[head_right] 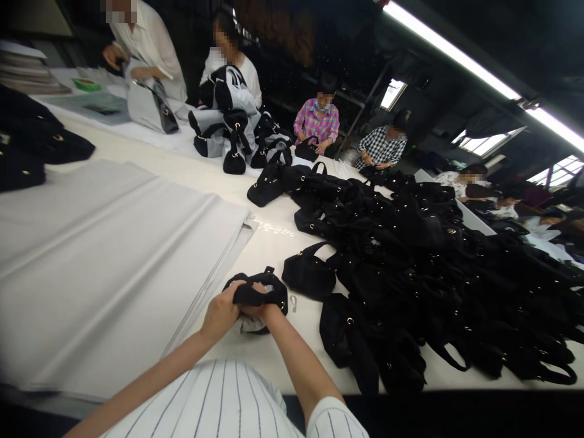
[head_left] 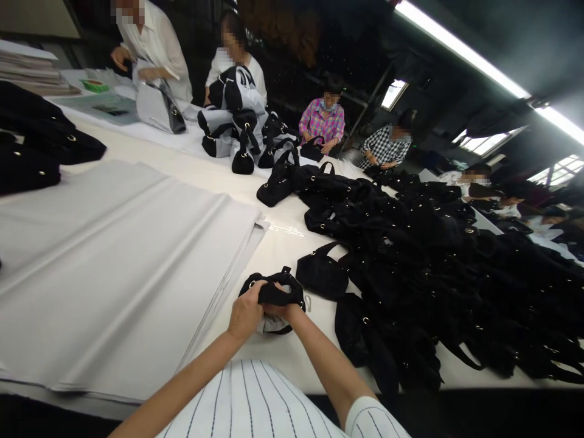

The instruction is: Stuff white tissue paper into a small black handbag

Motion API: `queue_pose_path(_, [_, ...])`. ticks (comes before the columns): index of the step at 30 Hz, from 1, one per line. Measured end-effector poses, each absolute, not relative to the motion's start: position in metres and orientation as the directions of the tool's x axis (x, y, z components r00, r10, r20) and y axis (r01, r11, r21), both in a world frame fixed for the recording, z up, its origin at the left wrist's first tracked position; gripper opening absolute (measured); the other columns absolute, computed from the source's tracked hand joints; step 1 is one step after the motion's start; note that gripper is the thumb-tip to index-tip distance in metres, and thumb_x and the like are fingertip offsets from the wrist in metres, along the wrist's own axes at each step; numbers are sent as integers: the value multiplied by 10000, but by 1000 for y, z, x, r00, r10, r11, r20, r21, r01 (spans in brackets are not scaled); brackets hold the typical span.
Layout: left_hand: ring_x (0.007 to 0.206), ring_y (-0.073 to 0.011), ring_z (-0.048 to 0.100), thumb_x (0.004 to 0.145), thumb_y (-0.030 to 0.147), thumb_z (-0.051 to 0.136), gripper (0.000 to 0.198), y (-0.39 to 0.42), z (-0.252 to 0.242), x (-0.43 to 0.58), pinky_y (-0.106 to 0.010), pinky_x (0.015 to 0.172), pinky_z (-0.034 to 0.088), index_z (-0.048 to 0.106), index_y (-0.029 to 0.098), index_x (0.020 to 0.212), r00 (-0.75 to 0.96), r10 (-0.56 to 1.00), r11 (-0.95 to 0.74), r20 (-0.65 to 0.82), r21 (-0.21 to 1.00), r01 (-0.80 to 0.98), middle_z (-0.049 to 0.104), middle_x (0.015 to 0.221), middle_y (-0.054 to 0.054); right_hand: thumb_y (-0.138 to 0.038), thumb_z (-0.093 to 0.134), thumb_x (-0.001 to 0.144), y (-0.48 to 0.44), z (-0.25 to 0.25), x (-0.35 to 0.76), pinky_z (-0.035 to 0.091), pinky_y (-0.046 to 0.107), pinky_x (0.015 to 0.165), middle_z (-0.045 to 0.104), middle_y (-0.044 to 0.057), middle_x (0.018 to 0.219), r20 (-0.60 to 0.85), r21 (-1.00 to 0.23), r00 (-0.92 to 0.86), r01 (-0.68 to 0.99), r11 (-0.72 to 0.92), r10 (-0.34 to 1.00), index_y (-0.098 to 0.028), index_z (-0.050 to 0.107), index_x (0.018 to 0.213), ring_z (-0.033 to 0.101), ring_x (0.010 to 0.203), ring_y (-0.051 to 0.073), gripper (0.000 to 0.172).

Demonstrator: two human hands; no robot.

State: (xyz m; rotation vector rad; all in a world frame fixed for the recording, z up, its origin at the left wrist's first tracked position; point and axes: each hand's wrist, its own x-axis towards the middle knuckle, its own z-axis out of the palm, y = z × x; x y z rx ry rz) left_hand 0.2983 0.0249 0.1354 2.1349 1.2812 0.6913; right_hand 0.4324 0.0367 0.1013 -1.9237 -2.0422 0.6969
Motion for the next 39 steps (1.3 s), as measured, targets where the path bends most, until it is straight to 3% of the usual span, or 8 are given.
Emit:
queue_pose_path(2, [1012, -234, 647, 744, 57, 461, 499, 37, 137, 297, -326, 846, 497, 517, 203, 1218, 345, 931, -331, 116, 662, 672, 671, 1146, -72, -254, 451, 946, 27, 117, 441, 479, 289, 892, 698, 56, 960, -203, -510, -157, 859, 32, 967, -134, 671, 1033, 649, 925, 182, 266])
queue_pose_path(4, [970, -243, 654, 769, 131, 506, 447, 51, 138, 294, -320, 797, 490, 515, 204, 1210, 298, 951, -279, 79, 637, 719, 685, 1083, -75, -288, 503, 914, 12, 136, 448, 459, 281, 950, 659, 50, 1180, -210, -567, -242, 820, 84, 947, -197, 600, 1222, 617, 1069, 199, 336])
queue_pose_path(9, [823, -223, 670, 819, 339, 536, 348, 75, 136, 290, -286, 697, 465, 544, 216, 1144, 267, 957, -135, -113, 642, 754, 699, 856, -37, -484, 740, 701, -20, 166, 450, 391, 384, 1055, 350, 74, 1515, -191, -583, -331, 796, 164, 924, -278, 502, 1348, 401, 1337, 293, 720])
queue_pose_path(17, [972, -257, 658, 802, 194, 467, 451, 67, 127, 293, -319, 817, 469, 519, 183, 1250, 428, 901, -309, -77, 580, 754, 705, 1048, -107, -313, 622, 838, -1, 129, 447, 496, 287, 878, 679, 21, 1155, -203, -553, -6, 826, -109, 979, -272, 617, 1194, 632, 1049, 208, 359])
queue_pose_path(24, [931, -237, 676, 835, 187, 414, 434, 69, 124, 287, -297, 808, 480, 583, 186, 1234, 473, 876, -295, -98, 667, 684, 734, 956, -75, -190, 524, 871, 28, 120, 437, 459, 366, 935, 693, 93, 1082, -109, -476, 119, 866, -157, 987, -183, 675, 1058, 609, 1045, 249, 241])
queue_pose_path(32, [926, -250, 676, 783, 147, 454, 443, 60, 127, 304, -319, 802, 490, 617, 192, 1192, 307, 951, -190, -41, 705, 683, 740, 958, -78, -127, 406, 887, 3, 113, 411, 396, 454, 988, 658, 137, 1099, -52, -358, 123, 924, -133, 991, -166, 637, 1128, 571, 1080, 288, 336])
queue_pose_path(37, [847, -217, 671, 784, 216, 477, 349, 77, 132, 298, -287, 762, 489, 656, 196, 1084, 282, 959, -171, -42, 705, 688, 734, 910, -55, -209, 532, 835, -31, 125, 419, 390, 401, 1047, 536, 130, 1337, -18, -590, 62, 805, -61, 998, -160, 311, 1451, 505, 1209, 265, 656])
queue_pose_path(39, [798, -198, 664, 764, 254, 509, 308, 82, 133, 295, -274, 750, 489, 672, 204, 1020, 276, 959, -155, -60, 707, 690, 729, 882, -36, -242, 534, 861, -42, 126, 417, 415, 362, 1032, 556, 126, 1324, -43, -663, 84, 743, -91, 996, -156, 310, 1453, 524, 1201, 252, 638])
